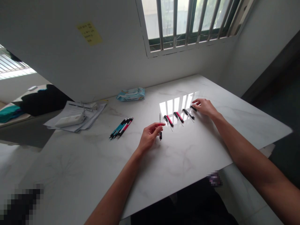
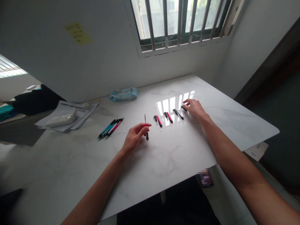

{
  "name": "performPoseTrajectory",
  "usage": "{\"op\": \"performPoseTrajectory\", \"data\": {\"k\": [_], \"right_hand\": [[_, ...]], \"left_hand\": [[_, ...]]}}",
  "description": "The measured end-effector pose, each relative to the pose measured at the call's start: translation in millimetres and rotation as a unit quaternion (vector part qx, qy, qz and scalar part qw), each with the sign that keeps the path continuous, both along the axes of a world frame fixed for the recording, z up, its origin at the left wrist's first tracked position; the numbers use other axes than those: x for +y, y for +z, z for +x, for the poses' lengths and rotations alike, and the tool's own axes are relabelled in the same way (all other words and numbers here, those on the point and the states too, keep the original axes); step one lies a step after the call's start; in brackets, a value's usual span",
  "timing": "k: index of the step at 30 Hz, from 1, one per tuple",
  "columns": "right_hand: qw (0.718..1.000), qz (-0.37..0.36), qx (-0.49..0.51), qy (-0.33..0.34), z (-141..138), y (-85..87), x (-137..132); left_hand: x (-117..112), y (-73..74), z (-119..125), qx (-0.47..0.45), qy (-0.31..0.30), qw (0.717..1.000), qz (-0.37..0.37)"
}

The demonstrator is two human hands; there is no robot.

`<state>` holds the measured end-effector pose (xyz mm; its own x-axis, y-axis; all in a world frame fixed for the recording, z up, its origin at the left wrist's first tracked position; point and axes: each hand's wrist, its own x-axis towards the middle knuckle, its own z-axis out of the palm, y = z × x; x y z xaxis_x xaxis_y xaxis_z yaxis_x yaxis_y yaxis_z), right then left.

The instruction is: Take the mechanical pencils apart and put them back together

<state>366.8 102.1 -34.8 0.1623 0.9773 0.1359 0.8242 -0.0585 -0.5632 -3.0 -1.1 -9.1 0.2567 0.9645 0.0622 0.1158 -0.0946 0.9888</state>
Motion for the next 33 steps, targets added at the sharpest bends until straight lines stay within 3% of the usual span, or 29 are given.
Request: {"op": "performPoseTrajectory", "data": {"k": [3, 5, 8, 10, 13, 16, 21, 27, 30, 33], "right_hand": [[0.998, 0.035, 0.056, -0.005, -9, 6.5, -3], [0.988, 0.062, 0.139, 0.028, -27, 16.4, -10], [0.943, 0.057, 0.276, 0.179, -69, 36.7, -30], [0.912, 0.018, 0.299, 0.280, -100, 48.6, -47], [0.885, -0.023, 0.327, 0.332, -136, 55.2, -67], [0.865, -0.024, 0.374, 0.335, -154, 48.3, -79], [0.845, -0.022, 0.432, 0.315, -160, 37.8, -84], [0.778, -0.027, 0.602, 0.180, -144, 47.6, -71], [0.786, -0.004, 0.596, 0.162, -134, 46.5, -67], [0.813, -0.013, 0.540, 0.217, -134, 38.3, -72]], "left_hand": [[-1, 0.7, 1, -0.006, 0.001, 1.000, 0.007], [-2, 1.6, 1, -0.014, 0.002, 1.000, 0.011], [-3, 2.6, 1, -0.027, 0.008, 0.999, 0.018], [-3, 2.7, 2, -0.031, 0.010, 0.999, 0.026], [-2, 2.1, 1, -0.037, 0.004, 0.999, 0.039], [-2, 2.0, 1, -0.034, -0.005, 0.999, 0.041], [-4, 1.4, 3, 0.002, -0.017, 0.999, 0.033], [-5, 2.8, 6, -0.003, 0.010, 1.000, 0.019], [-4, 8.3, 8, -0.047, 0.061, 0.997, -0.008], [-2, 16.8, 15, -0.073, 0.113, 0.991, -0.020]]}}
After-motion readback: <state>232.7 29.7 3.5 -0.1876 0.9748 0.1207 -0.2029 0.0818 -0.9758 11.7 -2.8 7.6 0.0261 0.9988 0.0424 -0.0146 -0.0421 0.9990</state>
